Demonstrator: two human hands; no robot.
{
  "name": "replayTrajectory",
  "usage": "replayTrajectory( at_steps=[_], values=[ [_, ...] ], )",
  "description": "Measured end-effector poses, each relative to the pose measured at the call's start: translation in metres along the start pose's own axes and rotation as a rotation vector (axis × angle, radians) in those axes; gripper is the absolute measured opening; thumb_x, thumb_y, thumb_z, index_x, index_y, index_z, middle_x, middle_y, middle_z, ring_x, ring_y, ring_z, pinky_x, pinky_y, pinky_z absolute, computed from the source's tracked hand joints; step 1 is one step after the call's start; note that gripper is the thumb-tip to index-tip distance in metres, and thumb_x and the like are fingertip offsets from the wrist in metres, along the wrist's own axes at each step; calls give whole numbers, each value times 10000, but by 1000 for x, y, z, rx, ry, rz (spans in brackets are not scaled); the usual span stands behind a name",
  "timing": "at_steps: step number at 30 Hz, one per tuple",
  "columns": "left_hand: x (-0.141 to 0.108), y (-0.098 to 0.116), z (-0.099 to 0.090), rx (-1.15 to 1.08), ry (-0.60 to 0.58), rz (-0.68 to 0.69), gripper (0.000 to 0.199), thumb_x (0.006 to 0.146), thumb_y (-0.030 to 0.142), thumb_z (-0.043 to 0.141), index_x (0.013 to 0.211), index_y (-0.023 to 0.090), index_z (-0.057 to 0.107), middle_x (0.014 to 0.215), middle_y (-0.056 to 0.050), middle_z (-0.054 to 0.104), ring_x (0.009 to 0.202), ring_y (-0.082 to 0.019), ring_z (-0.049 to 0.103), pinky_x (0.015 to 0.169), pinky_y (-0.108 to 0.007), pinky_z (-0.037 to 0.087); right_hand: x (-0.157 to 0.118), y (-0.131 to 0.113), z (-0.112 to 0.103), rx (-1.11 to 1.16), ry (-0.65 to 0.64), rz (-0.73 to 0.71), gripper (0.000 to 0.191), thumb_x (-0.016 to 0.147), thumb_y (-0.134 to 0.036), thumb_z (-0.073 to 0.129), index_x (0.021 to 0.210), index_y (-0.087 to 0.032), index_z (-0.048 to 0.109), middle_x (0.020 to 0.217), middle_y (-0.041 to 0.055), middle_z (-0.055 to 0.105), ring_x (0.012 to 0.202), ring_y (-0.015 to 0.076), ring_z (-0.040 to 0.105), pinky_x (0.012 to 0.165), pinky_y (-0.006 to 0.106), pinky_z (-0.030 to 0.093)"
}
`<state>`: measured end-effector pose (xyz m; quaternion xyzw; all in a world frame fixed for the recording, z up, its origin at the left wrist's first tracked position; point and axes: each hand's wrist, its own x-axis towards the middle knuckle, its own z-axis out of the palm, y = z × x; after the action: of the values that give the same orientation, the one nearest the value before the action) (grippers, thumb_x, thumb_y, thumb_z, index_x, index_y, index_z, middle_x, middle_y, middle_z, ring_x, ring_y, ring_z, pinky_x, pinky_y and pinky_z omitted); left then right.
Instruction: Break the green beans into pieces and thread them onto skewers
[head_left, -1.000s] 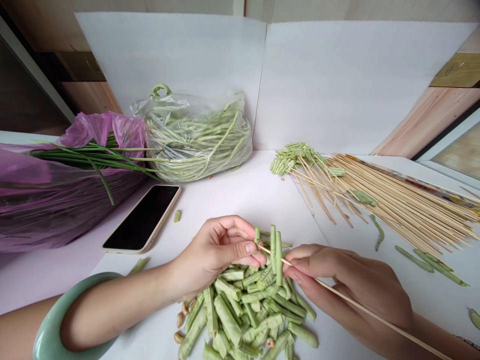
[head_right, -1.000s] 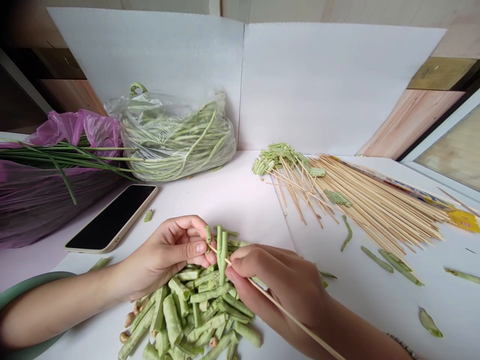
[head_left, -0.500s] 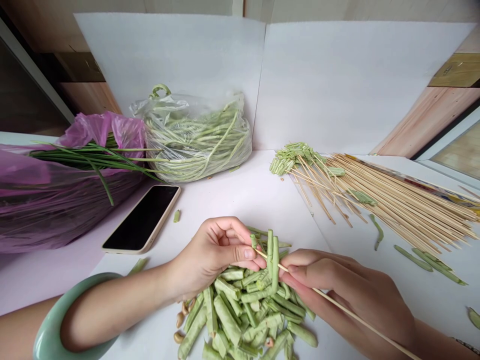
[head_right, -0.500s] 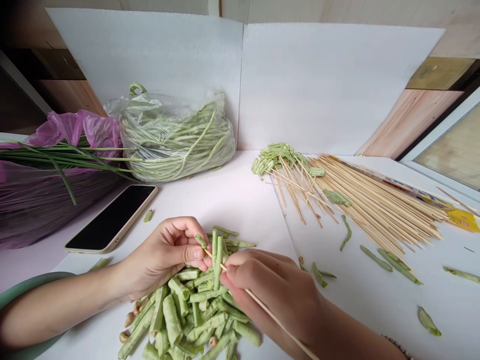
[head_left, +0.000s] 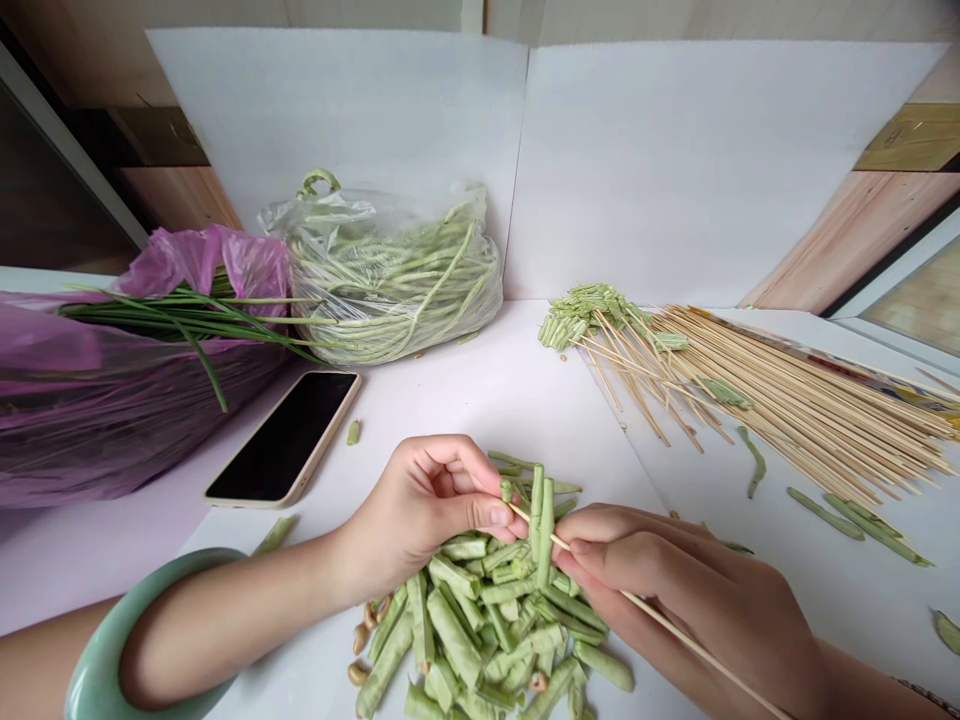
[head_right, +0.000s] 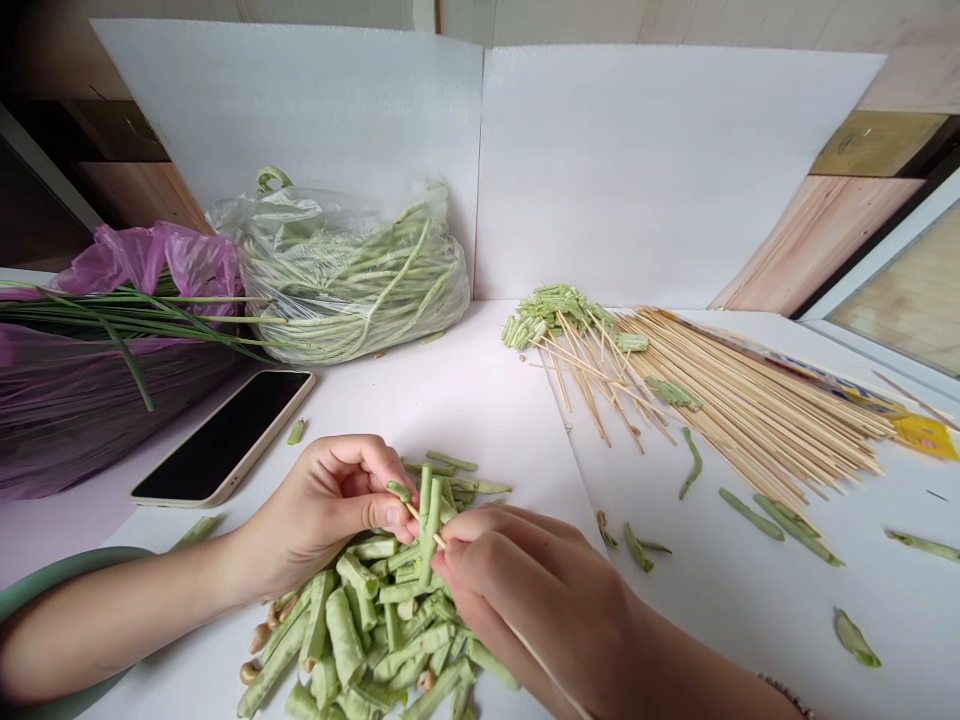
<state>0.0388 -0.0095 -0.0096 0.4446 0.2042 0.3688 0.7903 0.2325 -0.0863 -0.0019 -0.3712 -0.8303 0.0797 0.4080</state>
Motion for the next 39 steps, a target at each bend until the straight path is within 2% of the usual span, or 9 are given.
replayTrajectory(
  at_steps=[7,11,14,17,26,33,39],
  values=[
    [0,1,1,12,16,-33,129,715,57,786,699,112,671,656,-25,739,616,-115,713,612,-166,578,1,4,1,7,25,2,162,922,-80,481,849,-224,474,770,-9,675,570,81,590,551,144,493],
    [1,1,0,-13,64,-85,130,714,142,810,761,112,693,676,-32,735,624,-118,709,629,-182,585,1,12,1,97,23,122,128,910,-135,536,880,-249,486,859,-15,714,676,98,664,574,133,511],
    [2,2,-1,-29,80,-104,172,700,180,826,804,100,715,707,-54,741,658,-127,712,654,-194,591,-1,17,1,164,55,220,141,901,-155,573,849,-258,492,866,-43,721,672,93,679,610,140,526],
    [3,3,-2,-59,80,-126,187,674,168,842,809,102,730,721,-53,746,655,-123,713,664,-192,594,-2,18,2,205,54,247,141,899,-155,580,845,-261,504,873,-51,720,673,89,682,630,142,534],
    [2,4,-1,-33,31,-189,150,645,145,852,693,103,717,630,-66,736,584,-135,709,564,-161,567,2,13,3,230,21,185,152,900,-135,572,853,-258,495,856,-55,702,687,70,649,635,115,502],
    [1,5,-2,4,0,-187,142,658,144,842,665,99,707,618,-70,733,565,-128,697,564,-168,556,1,10,4,255,27,111,185,879,-65,553,862,-240,496,809,-8,674,639,102,608,594,185,510],
    [0,6,0,23,9,-187,154,643,162,852,648,103,709,598,-62,724,550,-130,687,551,-173,546,3,6,5,262,36,80,201,871,-43,539,838,-233,481,801,10,687,590,94,566,552,179,504]
  ],
)
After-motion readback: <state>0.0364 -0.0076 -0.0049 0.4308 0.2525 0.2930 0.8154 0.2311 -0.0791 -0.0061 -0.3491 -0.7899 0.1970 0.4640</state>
